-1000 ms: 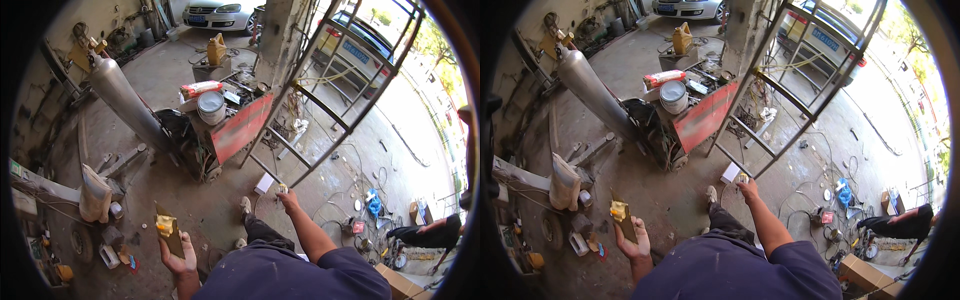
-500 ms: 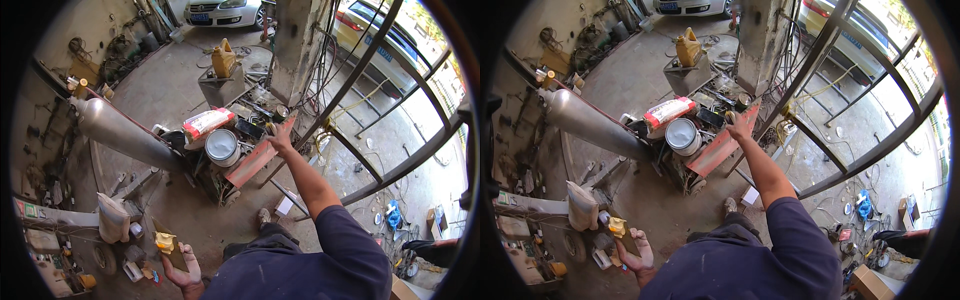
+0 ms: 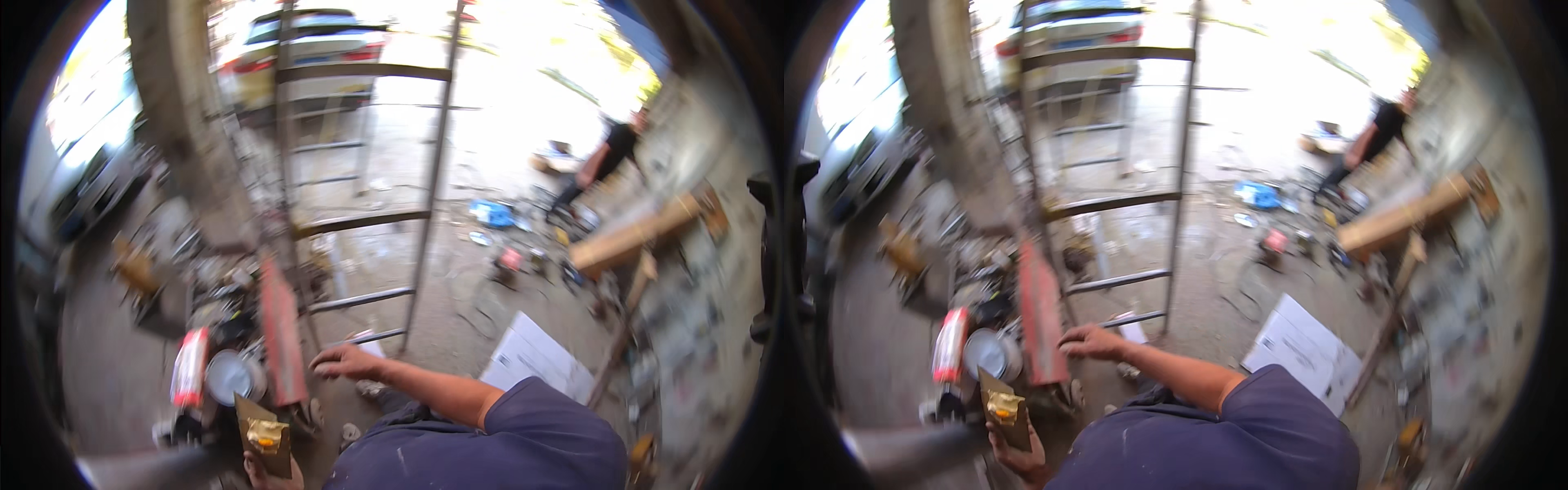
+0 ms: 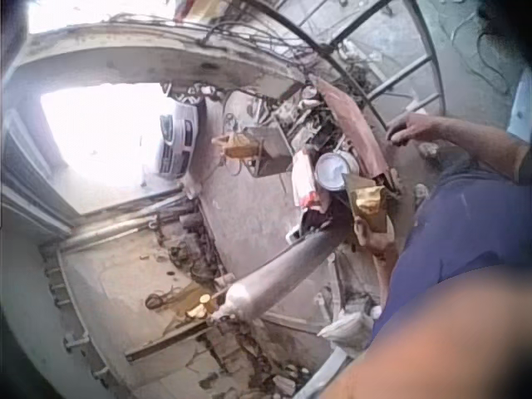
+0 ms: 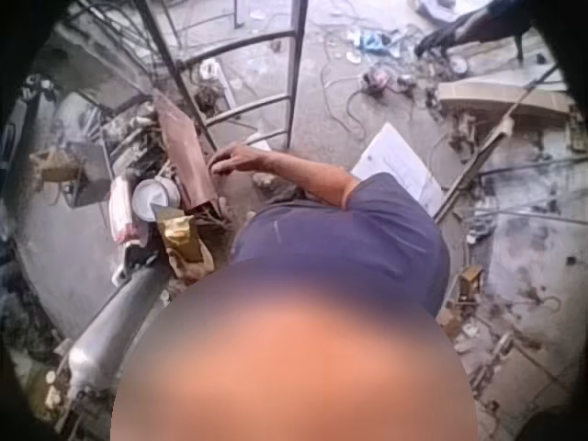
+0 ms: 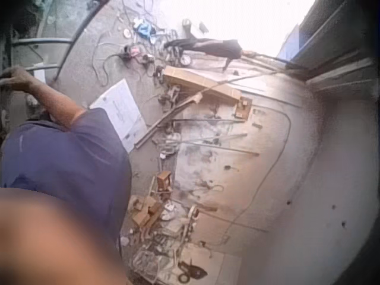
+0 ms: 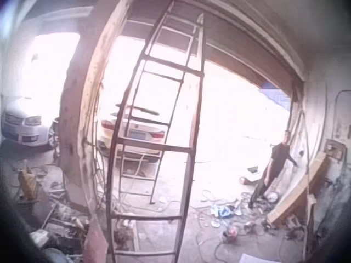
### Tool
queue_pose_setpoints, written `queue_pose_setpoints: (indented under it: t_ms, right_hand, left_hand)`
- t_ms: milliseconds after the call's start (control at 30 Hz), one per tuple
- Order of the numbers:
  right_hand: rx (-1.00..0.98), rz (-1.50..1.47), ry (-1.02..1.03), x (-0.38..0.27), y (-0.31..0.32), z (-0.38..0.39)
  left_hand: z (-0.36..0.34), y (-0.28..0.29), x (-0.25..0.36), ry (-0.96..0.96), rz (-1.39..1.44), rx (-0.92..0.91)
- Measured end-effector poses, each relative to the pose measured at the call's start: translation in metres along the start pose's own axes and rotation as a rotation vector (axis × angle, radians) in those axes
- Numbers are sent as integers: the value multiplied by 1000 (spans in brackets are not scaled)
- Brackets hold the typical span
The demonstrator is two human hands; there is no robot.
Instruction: The person scoops yellow body filler from a putty knife onto a spreader and applies it to a dent on the side door of a silver car. They smooth the filler over the damaged area in repeated strokes, building up a patch.
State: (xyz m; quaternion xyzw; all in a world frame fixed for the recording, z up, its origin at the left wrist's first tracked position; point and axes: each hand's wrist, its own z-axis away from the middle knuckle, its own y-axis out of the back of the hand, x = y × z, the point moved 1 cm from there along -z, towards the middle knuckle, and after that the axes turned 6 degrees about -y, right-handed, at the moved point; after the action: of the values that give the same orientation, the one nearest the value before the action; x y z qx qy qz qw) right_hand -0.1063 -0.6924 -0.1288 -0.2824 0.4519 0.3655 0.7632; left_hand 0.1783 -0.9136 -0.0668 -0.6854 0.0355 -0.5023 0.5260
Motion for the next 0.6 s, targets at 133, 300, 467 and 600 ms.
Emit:
queue_pose_setpoints:
  t_ms: [133, 300, 467, 600]
  right_hand:
    - [49, -235, 240, -27, -22, 127]
    - [218, -411, 447, -33, -47, 222]
    - [407, -586, 622, 14, -62, 287]
    - [495, -608, 691, 58, -66, 351]
  left_hand:
    - [-32, -23, -26, 280, -97, -302]
    - [-2, -99, -65, 526, -99, -676]
    - [44, -130, -101, 727, -81, -820]
    - [97, -159, -119, 970, -135, -810]
